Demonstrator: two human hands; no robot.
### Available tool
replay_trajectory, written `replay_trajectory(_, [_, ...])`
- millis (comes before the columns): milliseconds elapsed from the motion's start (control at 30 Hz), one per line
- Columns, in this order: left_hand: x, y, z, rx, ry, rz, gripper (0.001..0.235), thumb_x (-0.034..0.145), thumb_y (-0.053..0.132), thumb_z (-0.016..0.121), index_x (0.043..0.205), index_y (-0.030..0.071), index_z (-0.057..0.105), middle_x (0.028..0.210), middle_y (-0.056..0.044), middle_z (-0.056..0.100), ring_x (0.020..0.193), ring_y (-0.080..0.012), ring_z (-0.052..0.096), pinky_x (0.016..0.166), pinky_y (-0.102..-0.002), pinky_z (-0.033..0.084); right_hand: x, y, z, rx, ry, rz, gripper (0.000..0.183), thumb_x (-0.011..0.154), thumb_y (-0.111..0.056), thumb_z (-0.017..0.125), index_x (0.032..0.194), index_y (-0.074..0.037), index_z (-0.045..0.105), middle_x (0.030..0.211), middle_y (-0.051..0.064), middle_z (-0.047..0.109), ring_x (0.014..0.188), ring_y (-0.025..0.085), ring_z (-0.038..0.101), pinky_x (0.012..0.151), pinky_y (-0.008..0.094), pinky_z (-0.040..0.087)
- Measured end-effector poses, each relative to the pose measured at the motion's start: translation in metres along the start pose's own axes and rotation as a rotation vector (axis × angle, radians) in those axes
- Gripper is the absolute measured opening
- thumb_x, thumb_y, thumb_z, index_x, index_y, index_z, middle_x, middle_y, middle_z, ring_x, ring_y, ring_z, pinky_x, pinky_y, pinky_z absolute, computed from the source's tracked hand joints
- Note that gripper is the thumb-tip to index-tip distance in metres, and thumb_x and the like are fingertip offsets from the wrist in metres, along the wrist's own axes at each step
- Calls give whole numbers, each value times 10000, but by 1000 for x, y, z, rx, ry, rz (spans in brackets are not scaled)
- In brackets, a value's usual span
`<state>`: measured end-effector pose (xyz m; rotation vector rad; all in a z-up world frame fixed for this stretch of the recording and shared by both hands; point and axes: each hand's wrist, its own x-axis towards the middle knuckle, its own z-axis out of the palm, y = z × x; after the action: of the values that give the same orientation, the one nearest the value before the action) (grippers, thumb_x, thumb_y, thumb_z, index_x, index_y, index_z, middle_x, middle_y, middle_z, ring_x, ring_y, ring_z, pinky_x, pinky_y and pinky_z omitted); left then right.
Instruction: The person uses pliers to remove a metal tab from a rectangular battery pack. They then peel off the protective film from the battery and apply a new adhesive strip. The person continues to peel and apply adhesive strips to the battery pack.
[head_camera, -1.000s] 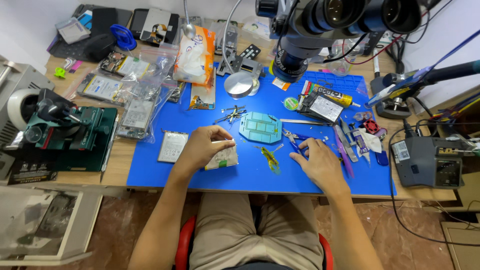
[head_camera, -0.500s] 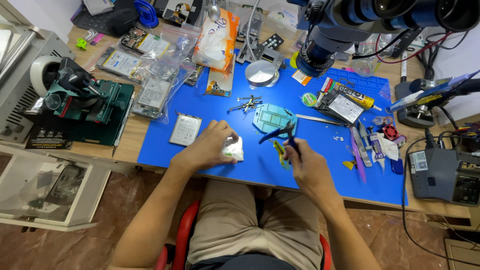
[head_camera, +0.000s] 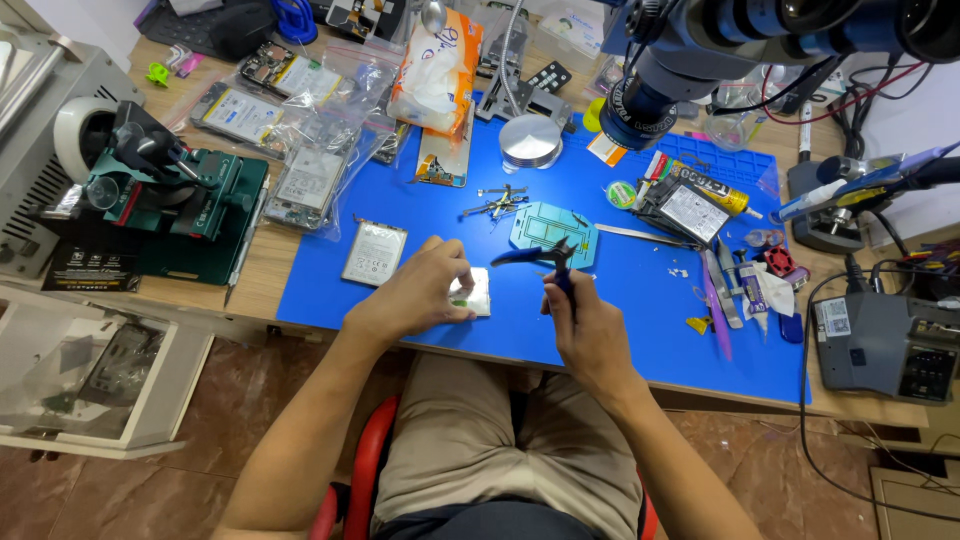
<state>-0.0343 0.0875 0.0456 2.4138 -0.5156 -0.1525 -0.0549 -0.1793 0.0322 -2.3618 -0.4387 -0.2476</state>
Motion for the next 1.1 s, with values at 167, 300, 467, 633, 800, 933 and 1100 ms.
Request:
replay_trajectory(167, [-2,3,-1,0,14,14,278,701,204,942,855,64,758,916,-62,621,1028,-276,612,907,-390,569,4,-7,0,-87,-47,-71,165,1104,-337,546,1166,-197,607,731,2,739,668,271,751,618,407,595])
replay_trajectory(300, [-3,4,-2,-1,-4,6,277,712,191,941,879,60,763,936,-65,631,1035,-275,607,929,-389,562,4,-6,-5,8,-44,7,183,1107,-364,532,1160,-198,586,766,18,752,685,324,740,644,442,586])
replay_trajectory(467, [-4,5,-3,2,1,14,307,700,198,944,895,46,761,948,-78,639,1047,-290,614,939,-410,563,5,-4,-1,-14,-69,-20,153,1112,-351,534,1136,-215,600,737,-21,743,659,247,743,643,385,593])
replay_trajectory(633, [-4,4,1,-10,-8,7,325,697,208,947,911,45,765,956,-82,648,1051,-289,617,946,-412,562,-1,-12,-11,18,-78,40,161,1100,-360,546,1155,-216,595,766,-8,757,703,283,749,672,420,595])
replay_trajectory(800, [-3,3,-2,-1,-17,0,321,707,194,944,935,58,763,975,-67,642,1078,-287,611,970,-419,556,5,-14,-1,-36,-77,-31,192,1098,-313,558,1137,-137,622,712,80,740,671,356,746,625,472,587])
replay_trajectory(933, [-4,8,-8,-5,-33,-30,301,724,186,936,935,53,768,966,-64,645,1077,-273,612,972,-399,554,8,-9,-8,-71,-104,-61,182,1113,-312,558,1109,-145,632,682,43,725,622,275,749,599,393,599])
replay_trajectory(1100, [-1,0,0,15,-24,-9,311,711,207,941,930,80,760,965,-52,628,1074,-277,606,965,-416,554,1,-14,-21,158,118,13,177,1128,-315,499,1121,-177,608,715,-38,738,567,155,702,565,293,574])
